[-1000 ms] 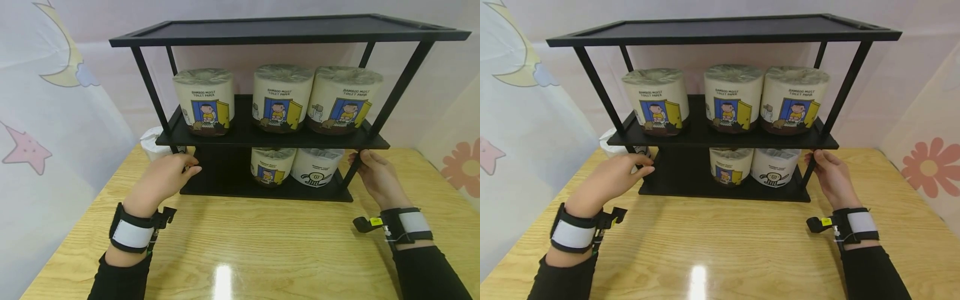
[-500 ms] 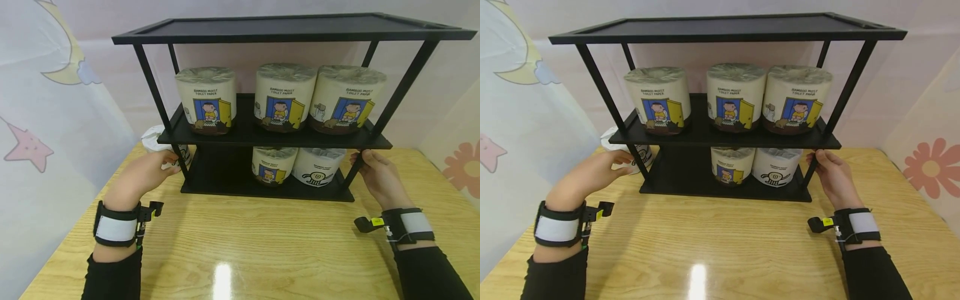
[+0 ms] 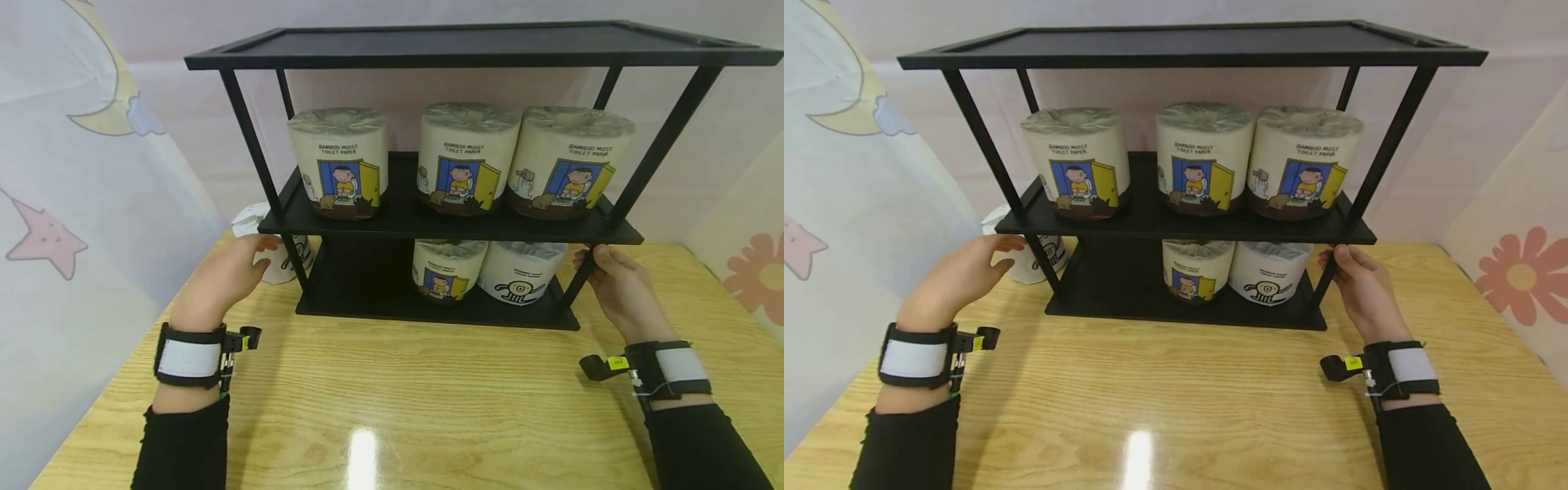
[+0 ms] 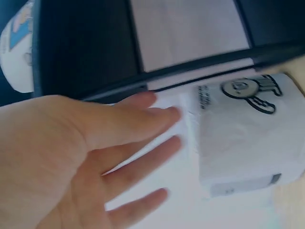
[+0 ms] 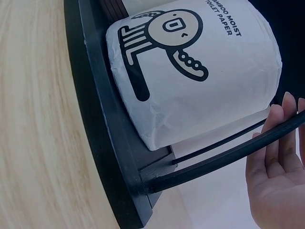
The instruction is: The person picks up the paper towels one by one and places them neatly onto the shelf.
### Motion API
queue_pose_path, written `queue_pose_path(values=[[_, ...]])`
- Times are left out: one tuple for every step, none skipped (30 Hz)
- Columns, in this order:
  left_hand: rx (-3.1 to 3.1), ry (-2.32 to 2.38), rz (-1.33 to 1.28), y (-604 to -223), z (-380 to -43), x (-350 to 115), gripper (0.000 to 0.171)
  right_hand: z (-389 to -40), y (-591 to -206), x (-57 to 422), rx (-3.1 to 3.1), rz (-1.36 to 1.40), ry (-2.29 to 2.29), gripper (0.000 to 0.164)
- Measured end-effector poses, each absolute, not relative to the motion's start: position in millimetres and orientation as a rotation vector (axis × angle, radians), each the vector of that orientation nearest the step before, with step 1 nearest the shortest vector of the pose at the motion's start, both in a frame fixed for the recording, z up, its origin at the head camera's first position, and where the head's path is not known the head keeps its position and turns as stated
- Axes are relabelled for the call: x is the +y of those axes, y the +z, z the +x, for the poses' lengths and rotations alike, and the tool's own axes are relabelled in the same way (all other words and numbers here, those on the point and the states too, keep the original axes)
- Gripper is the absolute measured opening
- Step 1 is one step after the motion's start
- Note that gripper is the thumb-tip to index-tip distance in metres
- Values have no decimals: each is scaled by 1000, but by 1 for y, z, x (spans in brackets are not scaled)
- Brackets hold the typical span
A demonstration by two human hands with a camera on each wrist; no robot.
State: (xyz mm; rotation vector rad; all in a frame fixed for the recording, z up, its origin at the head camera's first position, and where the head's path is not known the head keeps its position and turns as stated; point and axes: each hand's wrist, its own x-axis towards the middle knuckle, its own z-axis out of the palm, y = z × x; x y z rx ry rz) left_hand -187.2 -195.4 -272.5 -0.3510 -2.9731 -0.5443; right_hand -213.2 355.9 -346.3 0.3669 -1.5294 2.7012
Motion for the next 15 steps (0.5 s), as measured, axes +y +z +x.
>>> queue_pose_path(values=[[-2952, -521, -328, -273, -189, -195, 39, -213, -346, 356, -1529, 368, 2700, 23], [-2937, -492, -296, -274, -190, -196, 40, -213, -346, 356, -1526, 372, 2701, 23], [-2920, -456, -266, -275, -191, -196, 40, -213, -345, 356, -1528, 372, 2697, 23], [-2893, -423, -246, -277, -193, -197, 42, -214, -345, 356, -1530, 373, 2694, 22], [-2862, -385, -241, -280, -194, -197, 45, -214, -345, 356, -1522, 370, 2698, 22], [-2837, -347, -233, -282, -196, -198, 47, -214, -345, 355, -1515, 366, 2702, 22], [-2816, -323, -232, -286, -198, -198, 49, -214, -345, 355, -1505, 362, 2706, 22], [-2793, -307, -237, -290, -200, -199, 50, -214, -346, 355, -1494, 357, 2711, 22], [-2774, -292, -244, -293, -202, -199, 49, -214, -346, 355, -1484, 350, 2716, 21], [-2762, -279, -248, -297, -205, -200, 50, -214, -346, 355, -1472, 345, 2722, 21], [-2751, -274, -259, -300, -207, -200, 50, -214, -347, 356, -1464, 339, 2727, 21], [-2743, -277, -270, -304, -209, -201, 50, -213, -347, 356, -1467, 337, 2726, 21], [-2736, -286, -280, -307, -211, -202, 51, -213, -347, 356, -1470, 337, 2723, 21], [-2729, -293, -290, -309, -212, -203, 53, -213, -347, 356, -1475, 336, 2721, 21], [-2726, -298, -294, -312, -214, -204, 54, -213, -346, 356, -1480, 337, 2719, 21]])
